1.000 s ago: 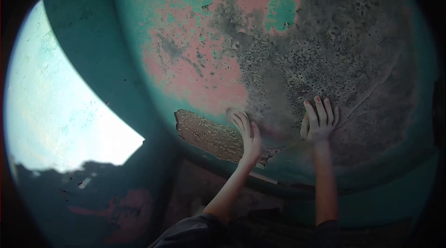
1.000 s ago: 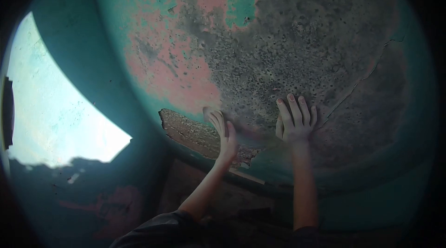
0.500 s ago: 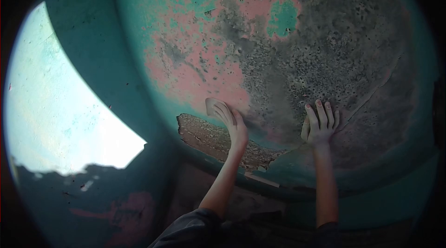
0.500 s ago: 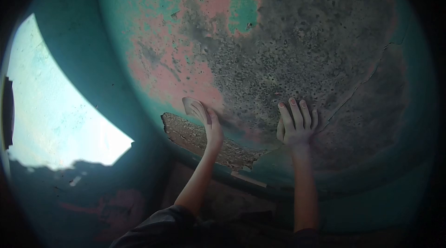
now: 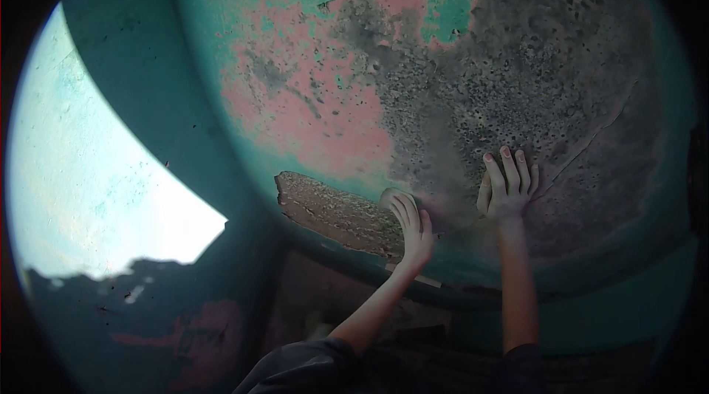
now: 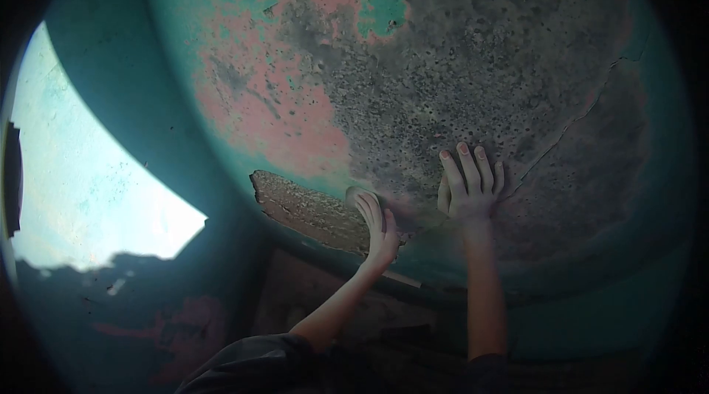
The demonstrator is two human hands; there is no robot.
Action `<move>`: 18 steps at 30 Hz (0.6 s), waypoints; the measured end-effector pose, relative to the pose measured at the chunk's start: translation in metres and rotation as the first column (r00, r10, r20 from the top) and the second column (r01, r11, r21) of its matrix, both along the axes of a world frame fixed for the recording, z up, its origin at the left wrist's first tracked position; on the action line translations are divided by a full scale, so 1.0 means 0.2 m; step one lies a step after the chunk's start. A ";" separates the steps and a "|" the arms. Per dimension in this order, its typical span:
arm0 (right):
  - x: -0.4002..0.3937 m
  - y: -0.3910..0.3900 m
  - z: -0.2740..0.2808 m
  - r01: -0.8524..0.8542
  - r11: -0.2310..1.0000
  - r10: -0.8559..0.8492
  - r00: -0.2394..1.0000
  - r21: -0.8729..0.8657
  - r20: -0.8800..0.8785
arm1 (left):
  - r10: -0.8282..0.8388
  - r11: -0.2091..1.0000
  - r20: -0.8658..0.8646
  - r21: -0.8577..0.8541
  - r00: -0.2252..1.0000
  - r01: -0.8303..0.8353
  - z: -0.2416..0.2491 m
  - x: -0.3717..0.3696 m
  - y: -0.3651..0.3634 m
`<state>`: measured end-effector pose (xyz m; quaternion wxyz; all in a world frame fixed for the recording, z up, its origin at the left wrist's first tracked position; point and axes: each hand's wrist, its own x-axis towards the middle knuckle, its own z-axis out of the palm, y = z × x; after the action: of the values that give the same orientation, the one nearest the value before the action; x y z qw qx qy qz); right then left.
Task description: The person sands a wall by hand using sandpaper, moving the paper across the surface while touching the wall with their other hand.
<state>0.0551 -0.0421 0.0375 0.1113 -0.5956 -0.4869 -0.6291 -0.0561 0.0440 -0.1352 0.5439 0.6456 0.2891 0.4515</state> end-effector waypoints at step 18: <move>0.01 -0.01 0.00 -0.021 1.000 0.022 1.000 -0.021 0.011 | 0.069 0.992 0.051 -0.112 0.996 -0.063 0.04 -0.04 0.30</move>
<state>0.0567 -0.0433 0.0370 0.1092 -0.5879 -0.5004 -0.6262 -0.0642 0.1046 -0.1278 0.5713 0.5919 0.3199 0.4700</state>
